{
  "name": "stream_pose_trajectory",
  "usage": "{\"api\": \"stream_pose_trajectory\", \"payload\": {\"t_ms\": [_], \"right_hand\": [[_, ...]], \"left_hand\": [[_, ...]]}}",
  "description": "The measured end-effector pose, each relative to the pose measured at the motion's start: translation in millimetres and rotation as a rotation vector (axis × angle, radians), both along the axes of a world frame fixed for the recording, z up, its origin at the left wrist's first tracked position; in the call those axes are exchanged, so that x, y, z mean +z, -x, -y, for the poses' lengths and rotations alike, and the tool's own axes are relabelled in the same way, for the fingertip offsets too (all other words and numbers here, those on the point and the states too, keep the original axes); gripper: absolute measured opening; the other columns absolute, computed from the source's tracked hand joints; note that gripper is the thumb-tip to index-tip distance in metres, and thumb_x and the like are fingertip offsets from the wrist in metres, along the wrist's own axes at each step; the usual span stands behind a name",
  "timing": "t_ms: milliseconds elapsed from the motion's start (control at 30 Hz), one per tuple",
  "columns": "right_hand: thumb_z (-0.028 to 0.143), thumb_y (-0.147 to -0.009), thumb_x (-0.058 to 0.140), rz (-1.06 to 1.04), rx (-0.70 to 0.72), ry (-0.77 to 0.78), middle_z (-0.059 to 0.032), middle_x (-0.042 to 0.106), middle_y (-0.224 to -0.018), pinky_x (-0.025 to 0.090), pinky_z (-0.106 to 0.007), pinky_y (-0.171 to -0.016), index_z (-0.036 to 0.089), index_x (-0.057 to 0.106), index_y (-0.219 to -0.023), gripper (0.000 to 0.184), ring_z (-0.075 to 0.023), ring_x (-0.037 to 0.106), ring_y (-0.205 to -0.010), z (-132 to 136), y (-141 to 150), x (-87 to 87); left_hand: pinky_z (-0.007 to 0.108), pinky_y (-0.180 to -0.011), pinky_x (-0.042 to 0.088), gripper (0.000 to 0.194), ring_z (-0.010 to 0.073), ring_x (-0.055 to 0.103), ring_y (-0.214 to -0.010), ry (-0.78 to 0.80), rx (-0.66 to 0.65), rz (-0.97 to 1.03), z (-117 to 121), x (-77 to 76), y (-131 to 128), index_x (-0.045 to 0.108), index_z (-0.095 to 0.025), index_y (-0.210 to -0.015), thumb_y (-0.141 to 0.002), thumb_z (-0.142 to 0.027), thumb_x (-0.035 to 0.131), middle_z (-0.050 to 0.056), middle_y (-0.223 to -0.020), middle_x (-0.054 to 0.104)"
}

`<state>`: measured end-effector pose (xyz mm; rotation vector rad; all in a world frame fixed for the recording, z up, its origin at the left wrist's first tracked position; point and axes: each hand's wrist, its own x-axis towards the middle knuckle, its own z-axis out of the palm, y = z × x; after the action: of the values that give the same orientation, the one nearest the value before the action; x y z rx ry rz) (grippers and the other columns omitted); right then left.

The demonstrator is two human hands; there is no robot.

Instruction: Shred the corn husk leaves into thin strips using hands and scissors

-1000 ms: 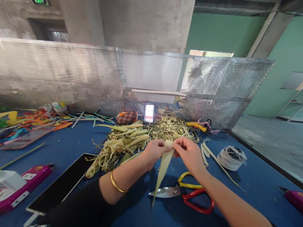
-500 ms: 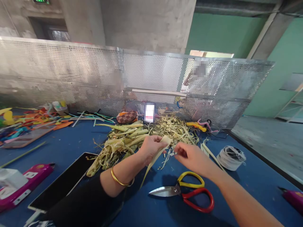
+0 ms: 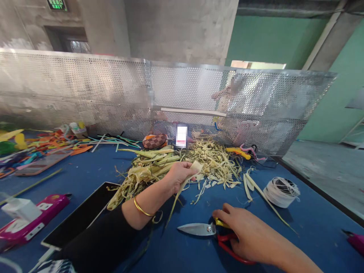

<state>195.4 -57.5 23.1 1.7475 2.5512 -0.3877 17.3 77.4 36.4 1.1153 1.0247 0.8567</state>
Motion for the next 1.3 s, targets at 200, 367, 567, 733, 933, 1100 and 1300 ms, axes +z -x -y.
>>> {"api": "stream_pose_trajectory", "payload": {"t_ms": [200,367,567,733,933,1100,1300], "right_hand": [[0.013,-0.065,0.053,-0.266,-0.075,-0.031,-0.0065,0.071,-0.099,0.047,-0.029,-0.075,0.029,0.061,-0.12,0.058,-0.0238,0.066,-0.089,-1,-13,-2.2],[0.03,-0.067,0.065,-0.724,-0.37,0.011,-0.0041,0.072,-0.091,0.052,-0.031,-0.066,0.025,0.065,-0.113,0.046,-0.0233,0.067,-0.075,-16,-23,-4.5],[0.048,-0.06,0.073,-1.085,-0.459,-0.058,-0.0005,0.06,-0.075,0.053,-0.035,-0.076,0.018,0.057,-0.113,0.063,-0.0199,0.063,-0.071,-30,-20,-12.8],[0.052,-0.062,0.072,-1.101,-0.412,0.009,-0.0017,0.057,-0.081,0.051,-0.03,-0.076,0.021,0.054,-0.111,0.061,-0.0186,0.06,-0.078,-25,-18,-16.0],[0.05,-0.062,0.072,-1.059,-0.47,-0.03,0.0002,0.055,-0.078,0.051,-0.028,-0.071,0.02,0.058,-0.106,0.055,-0.0171,0.057,-0.075,-23,-15,-16.1],[0.048,-0.06,0.074,-1.092,-0.479,-0.043,-0.0008,0.059,-0.078,0.051,-0.03,-0.073,0.018,0.062,-0.107,0.057,-0.0181,0.059,-0.075,-27,-17,-21.9],[0.04,-0.064,0.075,-1.103,-0.463,-0.008,-0.0001,0.062,-0.077,0.052,-0.028,-0.07,0.017,0.064,-0.111,0.054,-0.0167,0.06,-0.072,-28,-20,-26.4]], "left_hand": [[0.017,-0.039,0.033,0.013,0.0071,0.046,-0.041,0.002,0.014,0.025,-6,6.8,8,0.06,-0.015,-0.065,-0.064,-0.016,0.073,-0.003,-0.048,0.054],[0.018,-0.04,0.033,0.007,0.0078,0.046,-0.043,-0.014,0.034,0.067,-8,10.7,10,0.062,-0.015,-0.064,-0.067,-0.012,0.068,-0.001,-0.048,0.054],[0.019,-0.042,0.037,0.009,0.0081,0.048,-0.045,0.047,-0.009,0.112,-2,12.2,9,0.062,-0.015,-0.067,-0.066,-0.012,0.071,-0.002,-0.05,0.054],[0.016,-0.042,0.037,0.007,0.0055,0.047,-0.043,0.087,-0.038,0.134,-2,10.4,6,0.064,-0.013,-0.071,-0.068,-0.01,0.069,-0.001,-0.053,0.057],[0.015,-0.04,0.036,0.008,0.004,0.046,-0.042,0.105,-0.076,0.137,2,10.4,2,0.065,-0.013,-0.072,-0.068,-0.011,0.071,-0.002,-0.057,0.06],[0.014,-0.038,0.035,0.01,0.0033,0.045,-0.041,0.089,-0.107,0.122,5,9.7,1,0.065,-0.013,-0.071,-0.066,-0.014,0.074,-0.001,-0.059,0.062],[0.013,-0.037,0.036,0.007,0.004,0.048,-0.041,0.089,-0.135,0.107,5,3.3,-2,0.066,-0.013,-0.075,-0.069,-0.012,0.07,-0.001,-0.057,0.061]]}}
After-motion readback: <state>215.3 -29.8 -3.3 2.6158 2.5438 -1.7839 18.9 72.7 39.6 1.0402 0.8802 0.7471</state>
